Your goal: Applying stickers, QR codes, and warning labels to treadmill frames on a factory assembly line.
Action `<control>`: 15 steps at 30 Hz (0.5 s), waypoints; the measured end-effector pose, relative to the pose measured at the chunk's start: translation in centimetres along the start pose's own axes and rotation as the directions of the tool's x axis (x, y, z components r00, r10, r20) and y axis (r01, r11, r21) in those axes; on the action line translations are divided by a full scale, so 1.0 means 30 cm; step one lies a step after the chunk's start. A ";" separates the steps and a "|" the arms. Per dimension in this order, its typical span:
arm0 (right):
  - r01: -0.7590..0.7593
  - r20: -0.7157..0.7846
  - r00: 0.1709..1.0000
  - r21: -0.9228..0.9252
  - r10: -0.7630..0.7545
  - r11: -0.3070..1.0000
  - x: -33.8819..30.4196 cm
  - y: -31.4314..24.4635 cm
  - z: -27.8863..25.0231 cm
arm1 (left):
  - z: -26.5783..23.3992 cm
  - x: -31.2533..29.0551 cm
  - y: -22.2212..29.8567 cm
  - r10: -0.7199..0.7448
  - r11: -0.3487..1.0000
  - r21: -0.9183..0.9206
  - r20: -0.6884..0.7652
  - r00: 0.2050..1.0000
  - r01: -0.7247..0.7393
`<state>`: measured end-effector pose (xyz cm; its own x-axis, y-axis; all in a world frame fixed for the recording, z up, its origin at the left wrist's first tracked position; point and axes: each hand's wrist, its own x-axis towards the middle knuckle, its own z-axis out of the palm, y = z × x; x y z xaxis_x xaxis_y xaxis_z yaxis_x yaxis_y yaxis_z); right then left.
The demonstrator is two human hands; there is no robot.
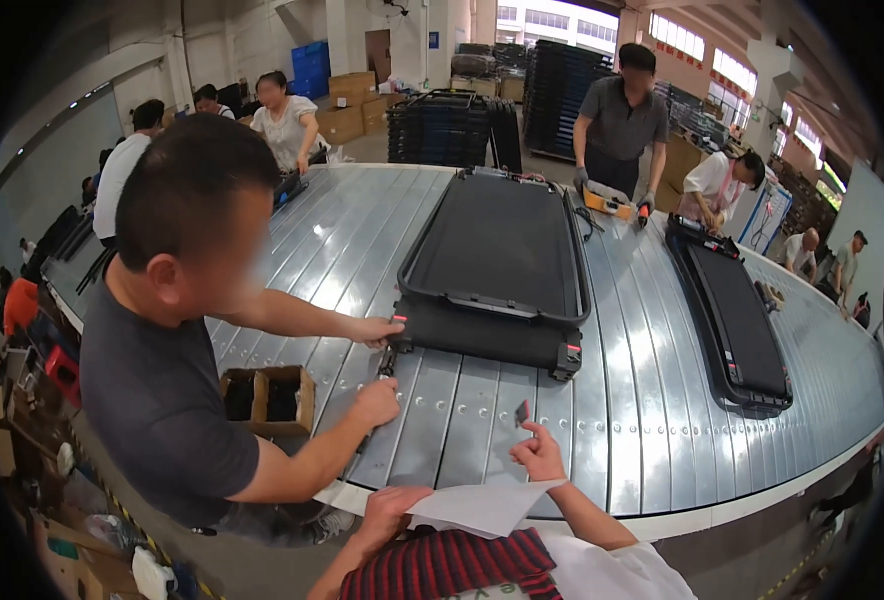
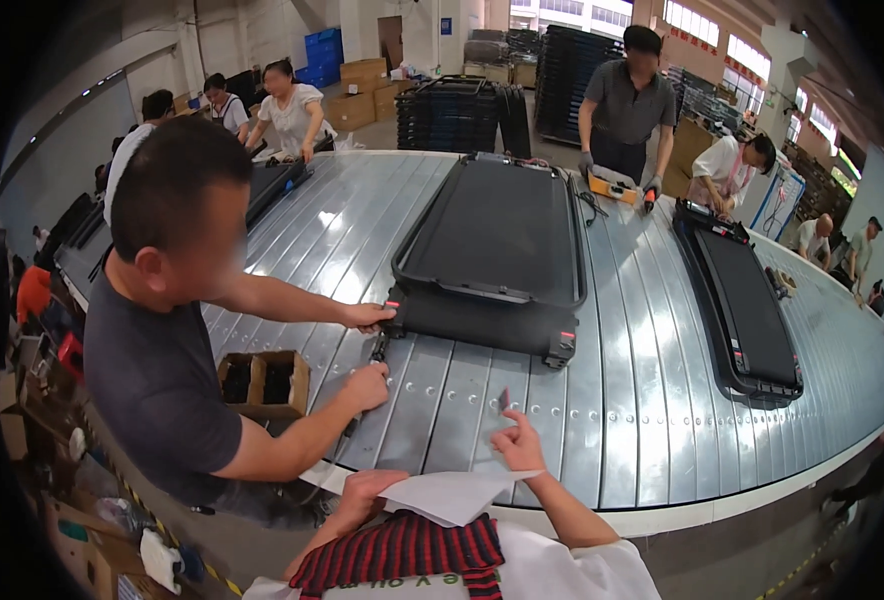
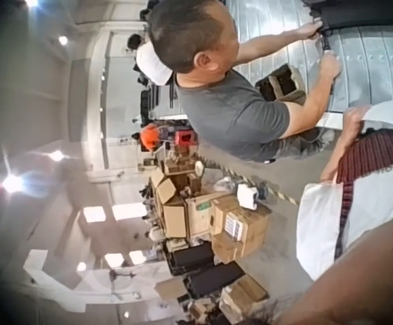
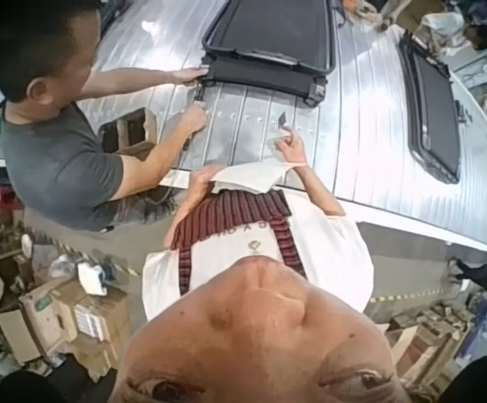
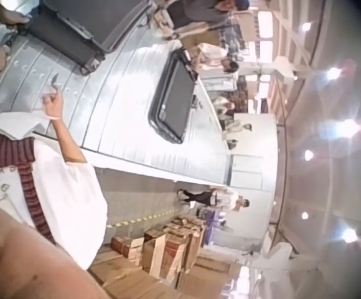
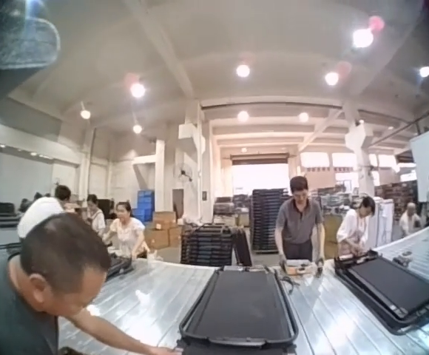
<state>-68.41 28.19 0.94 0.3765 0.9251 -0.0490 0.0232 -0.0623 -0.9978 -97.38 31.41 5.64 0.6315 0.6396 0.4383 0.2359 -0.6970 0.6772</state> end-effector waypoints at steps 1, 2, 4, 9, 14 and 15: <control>0.006 -0.002 1.000 -0.007 -0.006 1.000 0.011 -0.018 -0.004 | -0.013 0.026 -0.031 0.006 1.000 -0.005 -0.006 1.000 -0.006; 0.033 -0.043 0.999 -0.019 -0.033 0.999 0.026 -0.036 -0.004 | -0.026 0.051 -0.066 0.052 0.998 -0.022 0.026 0.998 -0.051; 0.036 -0.134 0.990 -0.044 -0.042 0.998 0.013 -0.099 0.020 | -0.037 0.085 -0.116 0.104 0.993 -0.068 0.098 0.990 -0.098; 0.051 -0.268 0.960 -0.123 -0.082 0.991 -0.022 -0.062 0.091 | 0.003 0.153 -0.210 0.130 0.909 -0.414 0.178 0.976 -0.045; 0.001 -0.324 0.930 -0.474 -0.175 0.881 -0.073 -0.045 0.105 | 0.012 0.238 -0.177 0.034 0.878 -0.446 0.425 0.904 0.176; 0.001 -0.323 0.923 -0.539 -0.207 0.843 -0.089 -0.072 0.120 | 0.026 0.216 -0.183 0.032 0.875 -0.449 0.428 0.903 0.182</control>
<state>-72.80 27.20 3.08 0.6418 0.7464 0.1762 0.5188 -0.2533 -0.8165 -94.01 39.11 4.30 0.8941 0.4165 0.1650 -0.0110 -0.3477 0.9375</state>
